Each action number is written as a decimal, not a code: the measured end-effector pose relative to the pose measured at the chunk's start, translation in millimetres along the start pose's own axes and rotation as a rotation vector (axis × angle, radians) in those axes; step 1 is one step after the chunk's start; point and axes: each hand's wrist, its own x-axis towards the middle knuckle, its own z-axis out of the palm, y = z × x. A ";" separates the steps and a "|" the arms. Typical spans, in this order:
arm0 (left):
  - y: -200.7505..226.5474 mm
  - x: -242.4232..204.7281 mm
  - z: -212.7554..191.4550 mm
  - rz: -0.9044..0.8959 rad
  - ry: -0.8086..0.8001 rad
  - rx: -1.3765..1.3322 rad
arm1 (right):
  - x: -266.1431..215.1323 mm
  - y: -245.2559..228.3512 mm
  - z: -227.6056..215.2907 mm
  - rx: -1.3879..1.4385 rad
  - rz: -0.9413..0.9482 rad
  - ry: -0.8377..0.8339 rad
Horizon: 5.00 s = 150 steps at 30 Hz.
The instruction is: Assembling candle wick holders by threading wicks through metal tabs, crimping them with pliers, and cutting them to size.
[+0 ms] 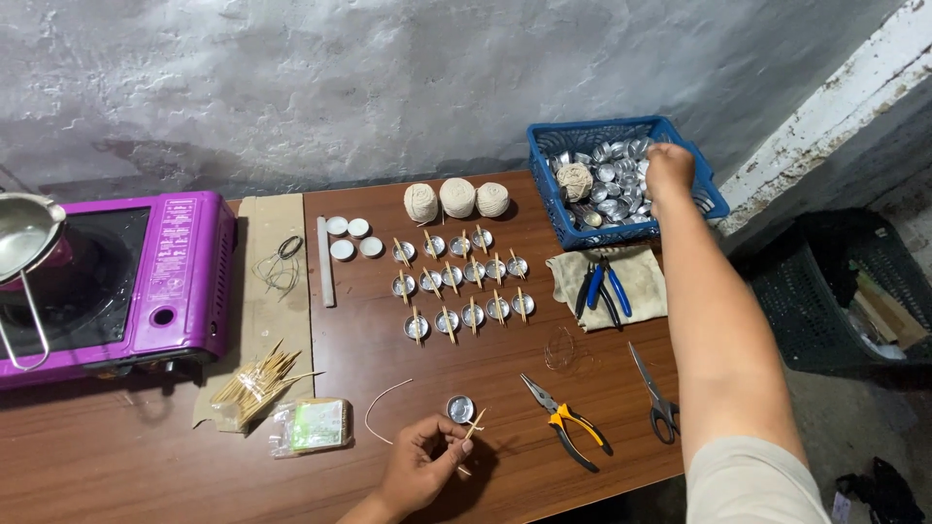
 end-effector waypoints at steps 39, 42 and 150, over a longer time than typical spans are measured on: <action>-18.3 10.3 -23.8 -0.046 0.329 -0.473 | -407.6 14.2 26.7 -0.167 -0.400 -1.159; -14.6 11.3 -26.1 -0.076 0.268 -0.528 | -418.2 24.7 35.2 -0.049 -0.313 -1.144; 8.4 39.2 -31.6 0.496 0.199 1.488 | -401.5 111.6 14.4 -0.209 -0.943 -0.701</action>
